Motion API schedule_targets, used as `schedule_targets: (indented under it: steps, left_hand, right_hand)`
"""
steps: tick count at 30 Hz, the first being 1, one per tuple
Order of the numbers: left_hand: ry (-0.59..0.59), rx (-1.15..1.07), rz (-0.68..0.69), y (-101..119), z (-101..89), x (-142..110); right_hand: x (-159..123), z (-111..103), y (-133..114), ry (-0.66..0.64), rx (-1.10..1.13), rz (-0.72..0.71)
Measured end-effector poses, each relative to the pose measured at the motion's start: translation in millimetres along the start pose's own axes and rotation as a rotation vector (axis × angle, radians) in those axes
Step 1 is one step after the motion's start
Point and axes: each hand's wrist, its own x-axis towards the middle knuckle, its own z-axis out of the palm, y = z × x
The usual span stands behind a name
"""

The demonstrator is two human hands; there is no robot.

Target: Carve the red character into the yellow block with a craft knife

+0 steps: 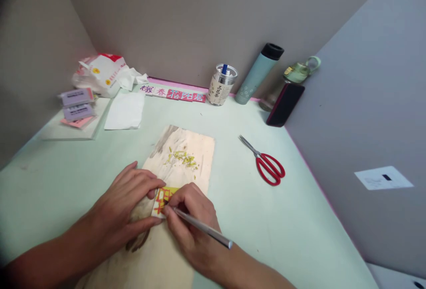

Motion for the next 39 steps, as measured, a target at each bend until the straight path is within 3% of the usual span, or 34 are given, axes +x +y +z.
schedule_targets:
  steps: [13,24,33,39]
  left_hand:
    - [0.014,0.007,-0.034,1,3.0,-1]
    - [-0.014,0.022,-0.007,1,0.5,-1]
    - [-0.016,0.019,-0.013,0,-0.4,-1]
    - [0.032,0.022,0.004,0,2.2,0]
  right_hand:
    - [8,-4,-10,-0.042,-0.060,-0.021]
    - [8,-12,-10,-0.156,0.034,0.061]
    - [6,-7,-7,-0.126,0.056,0.047]
    - [3,-1,-1,-0.070,0.029,-0.043]
